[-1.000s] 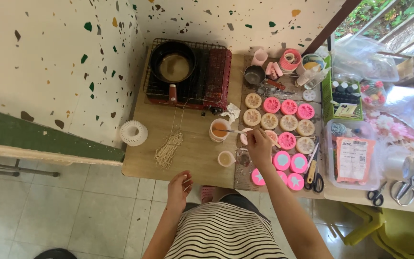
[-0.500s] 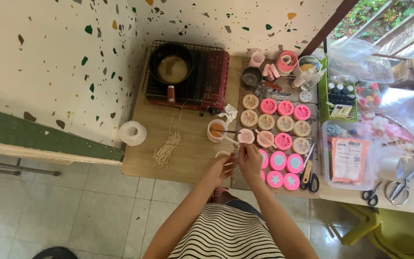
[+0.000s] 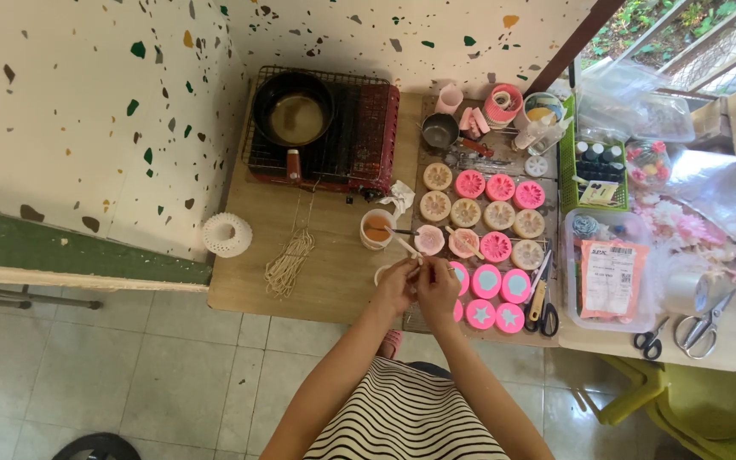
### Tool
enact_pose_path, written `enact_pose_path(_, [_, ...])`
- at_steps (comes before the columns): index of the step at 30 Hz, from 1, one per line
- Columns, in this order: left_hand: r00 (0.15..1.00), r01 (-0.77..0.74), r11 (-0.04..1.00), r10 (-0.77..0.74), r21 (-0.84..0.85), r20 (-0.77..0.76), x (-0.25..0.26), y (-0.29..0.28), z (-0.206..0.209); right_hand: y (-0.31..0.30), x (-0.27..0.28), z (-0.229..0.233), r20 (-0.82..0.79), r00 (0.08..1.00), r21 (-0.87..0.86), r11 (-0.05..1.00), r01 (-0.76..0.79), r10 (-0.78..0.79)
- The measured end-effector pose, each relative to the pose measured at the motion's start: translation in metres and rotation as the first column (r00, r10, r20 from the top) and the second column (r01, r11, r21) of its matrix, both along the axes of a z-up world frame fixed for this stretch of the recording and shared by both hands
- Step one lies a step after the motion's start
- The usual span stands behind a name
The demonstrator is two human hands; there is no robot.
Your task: The recorder prepares wicks and uses a heat gun to seal or smooth decorative elements for candle making.
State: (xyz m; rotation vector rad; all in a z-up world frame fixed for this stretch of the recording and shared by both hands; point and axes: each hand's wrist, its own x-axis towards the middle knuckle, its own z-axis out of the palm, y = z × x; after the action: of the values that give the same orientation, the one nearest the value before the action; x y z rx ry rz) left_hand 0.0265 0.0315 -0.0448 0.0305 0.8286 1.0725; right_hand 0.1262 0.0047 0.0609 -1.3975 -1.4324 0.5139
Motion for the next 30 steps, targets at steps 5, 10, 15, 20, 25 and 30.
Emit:
enact_pose_path(5, [0.997,-0.055,0.998,0.053,0.022,0.056,-0.005,0.012,-0.032,0.003,-0.001,0.003,0.058,0.994,0.081,0.992,-0.093,0.088])
enact_pose_path(10, [0.992,-0.052,0.998,0.05,0.02,0.118,-0.006,0.018,-0.041,0.006,-0.002,0.001,0.108,0.987,0.101,0.987,-0.127,0.116])
enact_pose_path(15, [0.98,-0.114,0.992,0.12,-0.052,0.156,0.001,0.028,-0.069,0.009,-0.002,-0.003,0.088,0.988,0.061,0.99,-0.13,0.124])
enact_pose_path(20, [0.976,-0.116,0.992,0.104,0.051,0.193,0.0,0.02,-0.044,0.01,0.003,0.0,0.093,0.989,0.045,0.992,-0.116,0.112])
enact_pose_path(25, [0.997,-0.031,0.992,0.04,-0.125,0.067,-0.014,0.01,0.006,0.005,0.006,0.001,0.111,0.984,-0.021,0.99,-0.137,0.139])
enact_pose_path(30, [0.993,-0.053,0.998,0.056,-0.026,0.108,-0.013,0.022,-0.062,0.002,0.005,-0.001,0.096,0.982,0.01,0.987,-0.162,0.16])
